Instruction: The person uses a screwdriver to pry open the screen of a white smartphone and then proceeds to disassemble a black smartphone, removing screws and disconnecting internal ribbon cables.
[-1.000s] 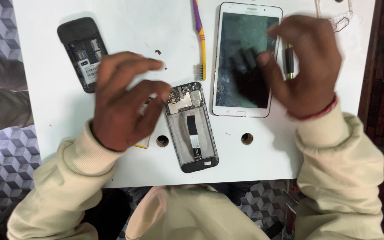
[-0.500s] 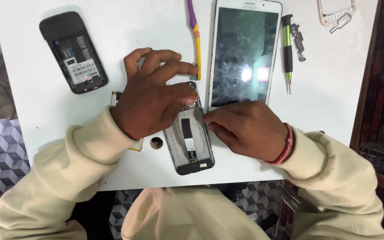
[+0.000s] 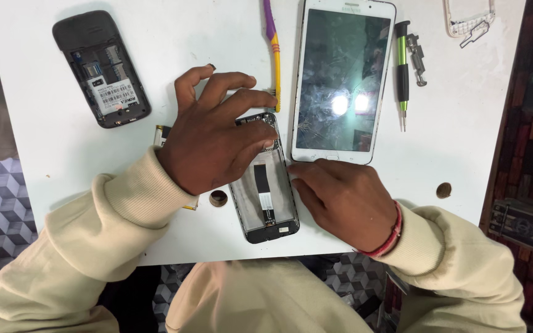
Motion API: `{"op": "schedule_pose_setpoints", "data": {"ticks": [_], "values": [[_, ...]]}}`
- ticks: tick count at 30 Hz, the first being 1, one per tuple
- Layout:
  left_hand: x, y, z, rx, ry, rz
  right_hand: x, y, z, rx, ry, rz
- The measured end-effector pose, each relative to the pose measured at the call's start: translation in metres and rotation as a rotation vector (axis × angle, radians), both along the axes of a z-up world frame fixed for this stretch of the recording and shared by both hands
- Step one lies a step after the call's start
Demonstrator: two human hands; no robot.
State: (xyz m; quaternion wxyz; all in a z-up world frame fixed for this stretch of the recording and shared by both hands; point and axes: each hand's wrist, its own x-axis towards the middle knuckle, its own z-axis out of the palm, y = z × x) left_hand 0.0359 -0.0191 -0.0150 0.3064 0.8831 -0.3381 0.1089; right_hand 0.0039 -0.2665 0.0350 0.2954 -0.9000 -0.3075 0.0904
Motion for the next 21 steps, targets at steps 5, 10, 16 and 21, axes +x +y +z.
{"op": "schedule_pose_setpoints", "data": {"ticks": [5, 10, 16, 21], "values": [[-0.0002, -0.0009, 0.0003, 0.003, -0.047, 0.008, 0.0038, -0.0008, -0.0011, 0.012, -0.036, -0.045], [-0.0026, 0.0040, 0.0007, -0.065, 0.016, 0.034, 0.0015, 0.0007, -0.0054, 0.070, -0.074, -0.052], [-0.0027, 0.0034, -0.0007, -0.041, -0.081, -0.025, 0.0014, -0.0010, -0.0065, 0.063, -0.073, -0.003], [-0.0028, 0.0031, -0.0020, -0.038, -0.067, -0.028, 0.0008, -0.0007, -0.0033, 0.056, -0.106, 0.011]]}}
